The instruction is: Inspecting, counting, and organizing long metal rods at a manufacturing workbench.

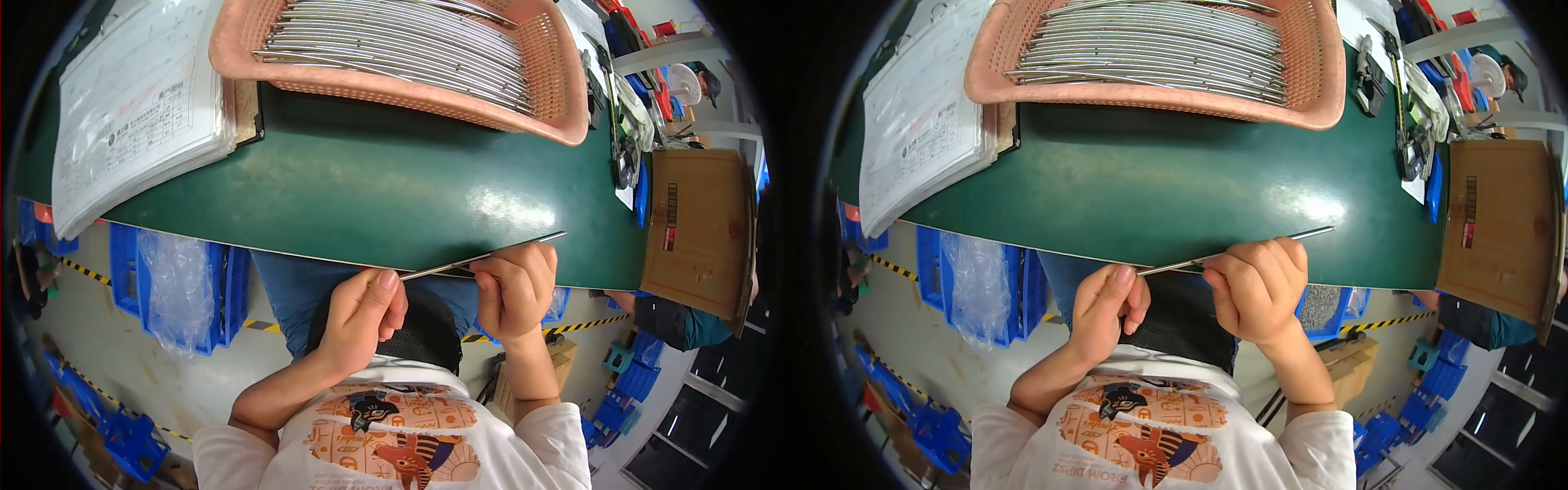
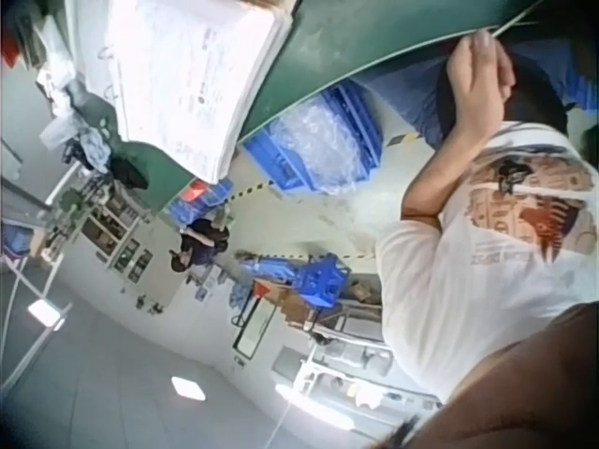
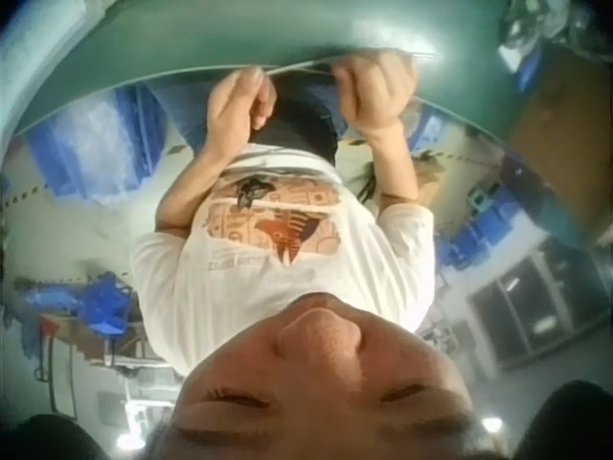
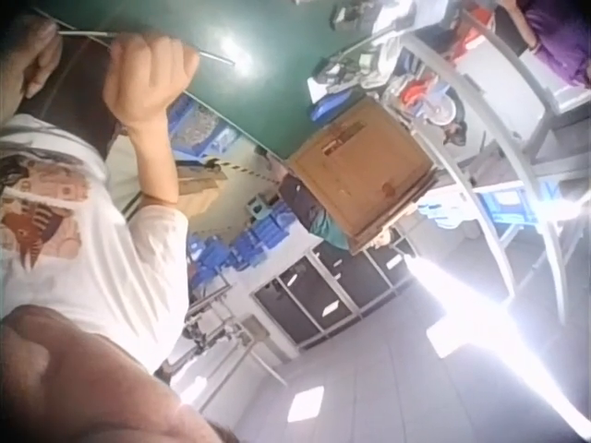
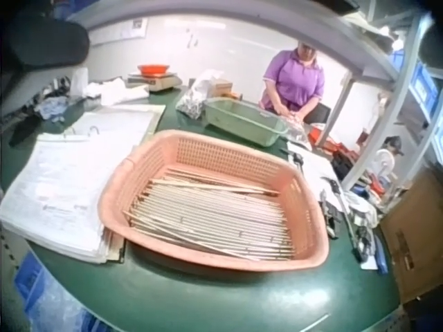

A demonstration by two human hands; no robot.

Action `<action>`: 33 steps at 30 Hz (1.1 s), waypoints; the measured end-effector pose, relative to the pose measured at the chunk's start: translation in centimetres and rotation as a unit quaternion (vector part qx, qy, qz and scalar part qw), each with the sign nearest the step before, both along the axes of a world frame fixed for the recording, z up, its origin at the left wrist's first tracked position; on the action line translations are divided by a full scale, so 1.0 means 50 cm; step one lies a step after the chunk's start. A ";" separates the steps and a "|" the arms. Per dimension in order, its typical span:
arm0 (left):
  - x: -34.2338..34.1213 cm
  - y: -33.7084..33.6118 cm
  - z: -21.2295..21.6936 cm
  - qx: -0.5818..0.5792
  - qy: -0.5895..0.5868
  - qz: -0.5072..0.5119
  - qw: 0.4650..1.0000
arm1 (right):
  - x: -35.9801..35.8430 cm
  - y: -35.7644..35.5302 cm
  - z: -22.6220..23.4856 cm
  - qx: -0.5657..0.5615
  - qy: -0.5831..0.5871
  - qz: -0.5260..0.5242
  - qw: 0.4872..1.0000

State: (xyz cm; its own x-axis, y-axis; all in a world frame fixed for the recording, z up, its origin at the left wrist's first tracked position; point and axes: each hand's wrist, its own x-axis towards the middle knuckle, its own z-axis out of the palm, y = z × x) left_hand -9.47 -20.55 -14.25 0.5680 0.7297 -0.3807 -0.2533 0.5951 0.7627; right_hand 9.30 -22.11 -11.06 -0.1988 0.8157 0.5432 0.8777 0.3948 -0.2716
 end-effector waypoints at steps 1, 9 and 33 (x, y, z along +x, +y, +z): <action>0.000 0.000 0.000 0.000 -0.001 0.000 1.000 | -0.001 -0.001 -0.002 -0.001 0.000 0.000 1.000; 0.001 -0.002 0.002 0.005 0.009 0.003 1.000 | -0.004 0.005 0.005 -0.009 -0.009 0.014 1.000; 0.013 -0.007 -0.001 -0.010 0.010 0.032 0.999 | -0.065 0.029 -0.013 -0.033 0.096 0.093 0.990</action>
